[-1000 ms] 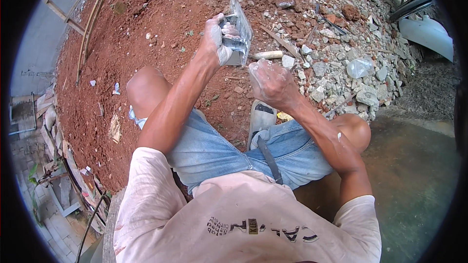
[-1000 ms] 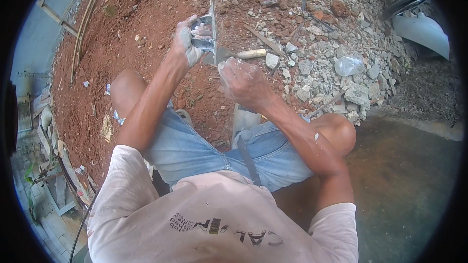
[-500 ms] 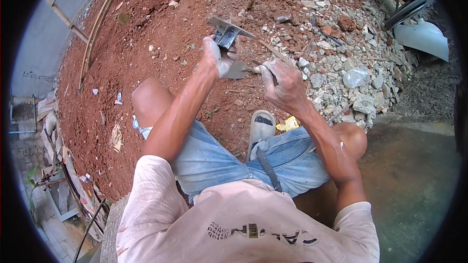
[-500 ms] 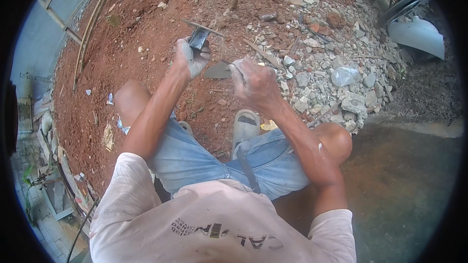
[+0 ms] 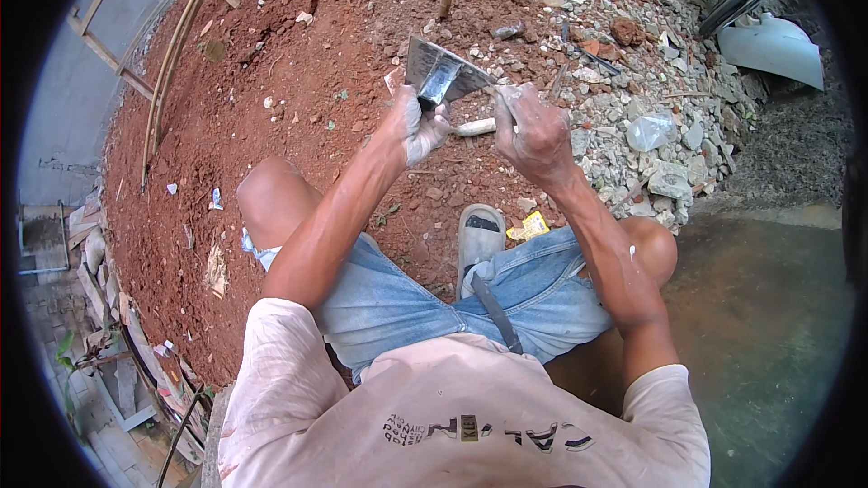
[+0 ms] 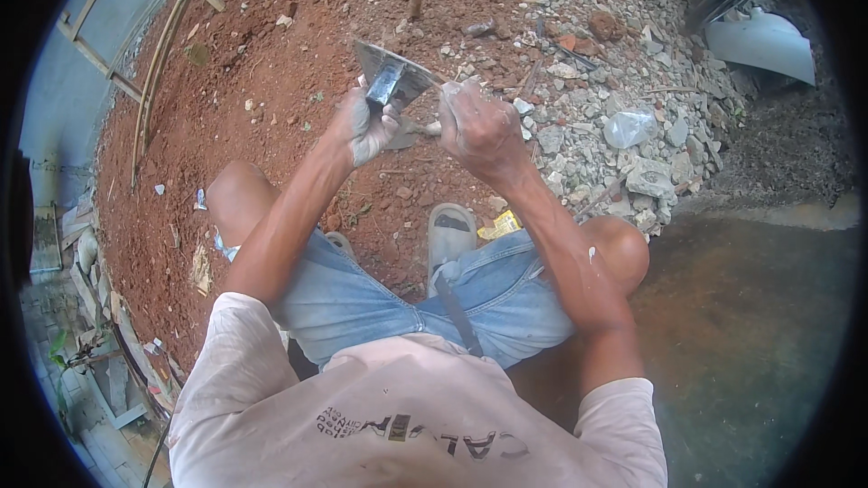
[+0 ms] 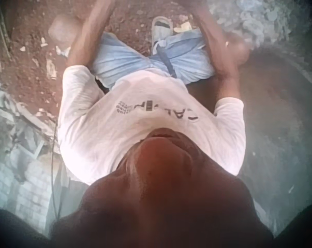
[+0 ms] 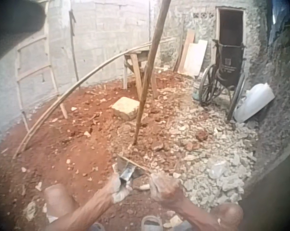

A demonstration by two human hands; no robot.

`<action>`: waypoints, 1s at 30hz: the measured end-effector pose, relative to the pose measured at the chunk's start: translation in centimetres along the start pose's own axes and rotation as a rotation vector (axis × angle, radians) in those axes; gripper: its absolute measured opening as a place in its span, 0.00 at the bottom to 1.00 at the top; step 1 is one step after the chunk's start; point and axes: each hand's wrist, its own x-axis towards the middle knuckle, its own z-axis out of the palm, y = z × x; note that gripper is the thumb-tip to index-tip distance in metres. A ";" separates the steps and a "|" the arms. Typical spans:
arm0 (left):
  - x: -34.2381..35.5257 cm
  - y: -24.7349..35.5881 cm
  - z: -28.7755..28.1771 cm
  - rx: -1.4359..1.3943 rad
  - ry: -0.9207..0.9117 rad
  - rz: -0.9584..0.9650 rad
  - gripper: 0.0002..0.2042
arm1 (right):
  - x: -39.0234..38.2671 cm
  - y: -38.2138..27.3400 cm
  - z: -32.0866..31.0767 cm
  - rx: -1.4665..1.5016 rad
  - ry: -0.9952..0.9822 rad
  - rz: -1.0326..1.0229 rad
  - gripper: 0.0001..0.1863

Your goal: The person is applying mortar to a flat rectangular tool using a hand trowel, preparing it for masonry work.

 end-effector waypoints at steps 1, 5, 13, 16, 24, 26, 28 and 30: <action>0.0 -0.1 0.0 -0.003 -0.035 -0.025 0.14 | -0.1 0.2 0.1 -0.001 0.000 0.003 0.09; -0.7 -0.2 0.8 -0.041 -0.080 -0.091 0.13 | -0.8 0.9 0.7 -0.132 -0.069 -0.100 0.08; -2.0 -0.3 2.2 -0.124 -0.286 -0.171 0.15 | -3.9 5.2 4.8 -0.145 -0.215 0.035 0.02; -2.2 -0.2 2.3 -0.158 -0.196 -0.068 0.15 | -3.0 4.8 2.9 -0.065 -0.438 0.159 0.04; -2.4 0.0 0.3 -0.176 -0.211 -0.219 0.23 | -0.8 0.0 2.5 0.241 0.083 0.148 0.05; -2.2 -0.5 1.2 -0.125 -0.197 -0.273 0.22 | -1.1 0.5 1.5 0.209 0.064 0.167 0.06; -2.5 -0.8 2.3 -0.040 -0.164 -0.254 0.24 | -1.5 1.2 1.0 0.167 -0.064 0.172 0.08; -3.3 -0.4 2.9 0.106 -0.203 -0.294 0.29 | -1.5 1.0 1.0 0.194 -0.001 0.188 0.08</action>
